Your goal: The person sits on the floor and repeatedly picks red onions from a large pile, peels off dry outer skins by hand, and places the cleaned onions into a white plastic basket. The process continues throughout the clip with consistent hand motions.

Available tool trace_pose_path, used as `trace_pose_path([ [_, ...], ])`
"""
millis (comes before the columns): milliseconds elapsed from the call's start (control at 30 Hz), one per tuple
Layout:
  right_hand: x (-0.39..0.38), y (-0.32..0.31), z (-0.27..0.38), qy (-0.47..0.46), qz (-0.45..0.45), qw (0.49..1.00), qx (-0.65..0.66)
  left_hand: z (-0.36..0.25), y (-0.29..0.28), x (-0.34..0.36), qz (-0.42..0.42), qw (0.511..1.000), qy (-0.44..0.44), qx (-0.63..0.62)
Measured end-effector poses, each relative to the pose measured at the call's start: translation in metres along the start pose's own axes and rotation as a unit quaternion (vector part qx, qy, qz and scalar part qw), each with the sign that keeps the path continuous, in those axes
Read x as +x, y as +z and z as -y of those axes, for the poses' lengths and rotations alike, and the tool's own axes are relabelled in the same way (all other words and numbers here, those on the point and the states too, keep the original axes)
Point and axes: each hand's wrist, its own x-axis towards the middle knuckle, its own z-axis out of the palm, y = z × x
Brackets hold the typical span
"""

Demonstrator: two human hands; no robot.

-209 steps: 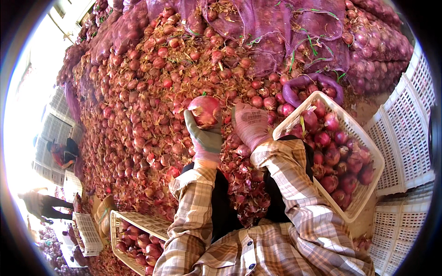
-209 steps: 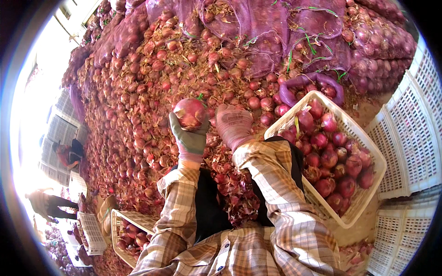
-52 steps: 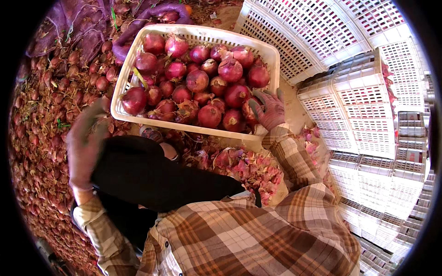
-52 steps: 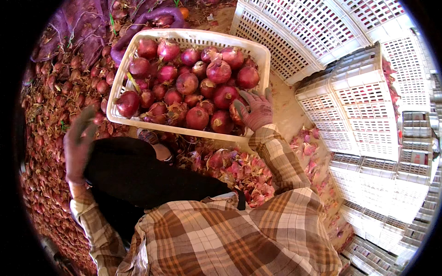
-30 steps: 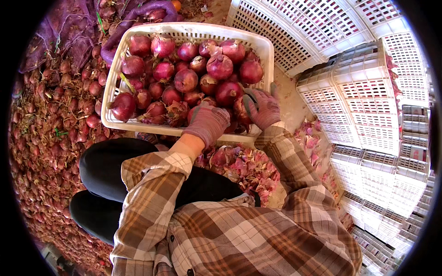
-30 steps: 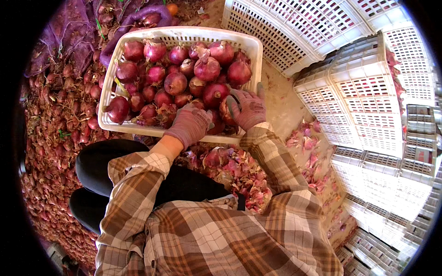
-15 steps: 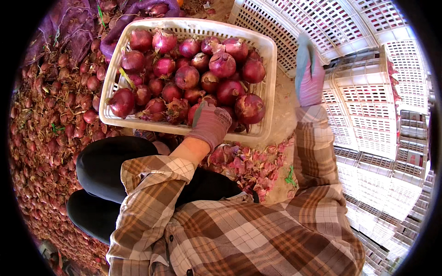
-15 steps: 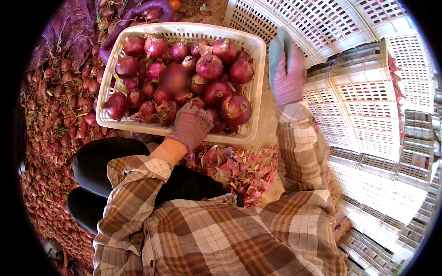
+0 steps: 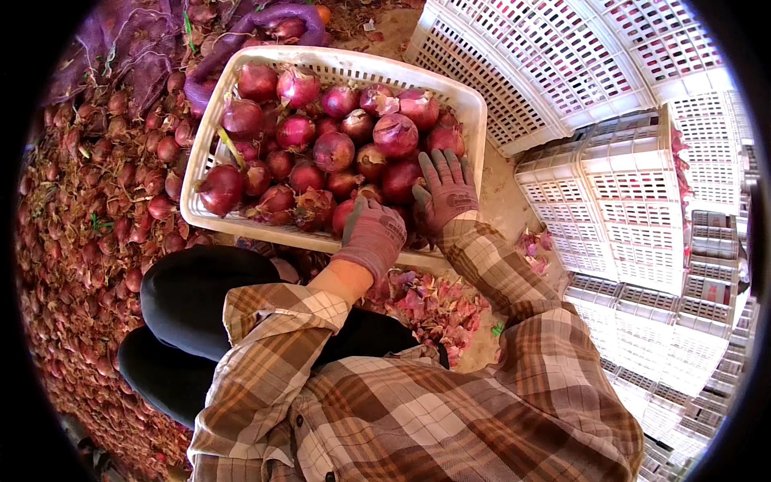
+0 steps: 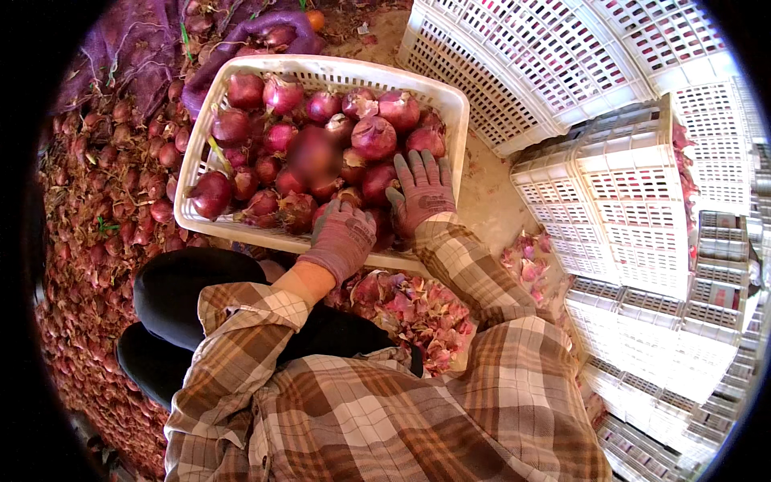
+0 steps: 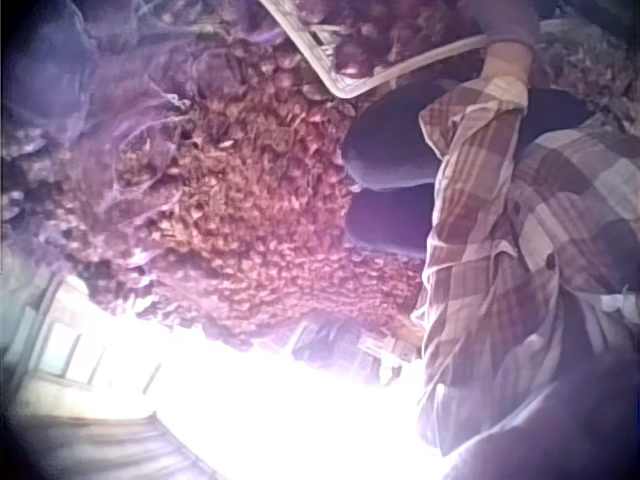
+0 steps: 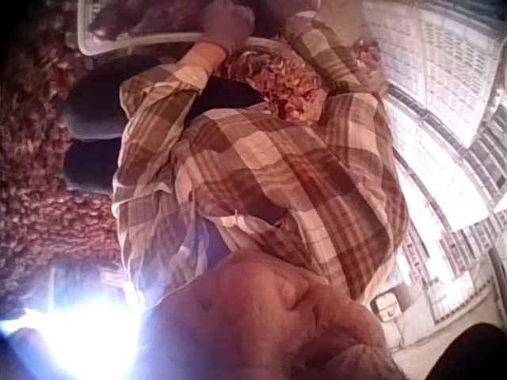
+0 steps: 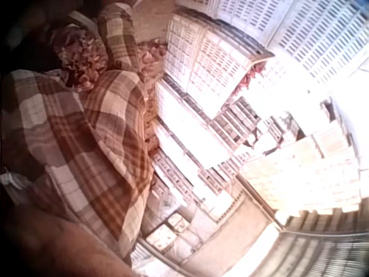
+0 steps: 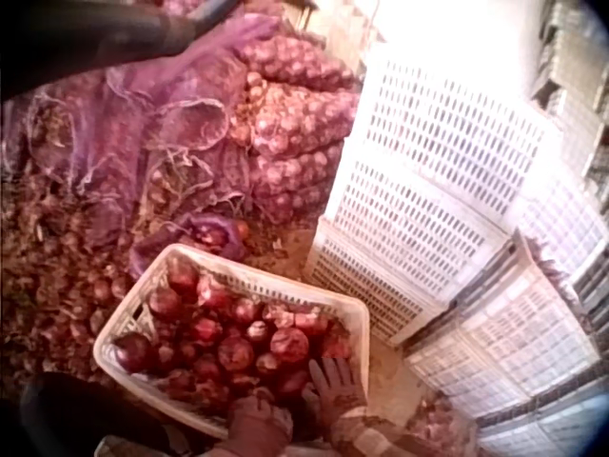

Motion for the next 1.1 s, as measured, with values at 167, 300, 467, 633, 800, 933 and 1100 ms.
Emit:
trace_pose_path([
  [167, -0.001, 0.002, -0.003, 0.003, -0.023, 1.000, -0.003, -0.002, -0.007, -0.020, -0.029, 0.996, 0.015, -0.081],
  [300, 0.007, 0.006, -0.024, 0.020, -0.085, 0.986, 0.142, 0.035, -0.034, -0.068, -0.127, 0.973, 0.010, -0.193],
  [467, 0.031, -0.062, 0.022, -0.024, -0.230, 0.930, 0.285, 0.153, -0.071, -0.209, -0.515, 0.703, -0.187, -0.455],
  [633, 0.076, -0.082, 0.138, -0.162, -0.199, 0.863, 0.436, 0.212, -0.005, -0.365, -0.697, 0.446, -0.347, -0.441],
  [800, 0.141, -0.065, 0.286, -0.327, -0.169, 0.847, 0.383, 0.196, 0.099, -0.408, -0.713, 0.301, -0.405, -0.486],
  [933, 0.171, -0.040, 0.381, -0.430, -0.056, 0.862, 0.262, 0.175, 0.126, -0.362, -0.607, 0.266, -0.484, -0.571],
  [1100, 0.197, -0.022, 0.406, -0.429, 0.202, 0.878, -0.064, 0.146, 0.191, -0.285, -0.473, 0.362, -0.435, -0.675],
])
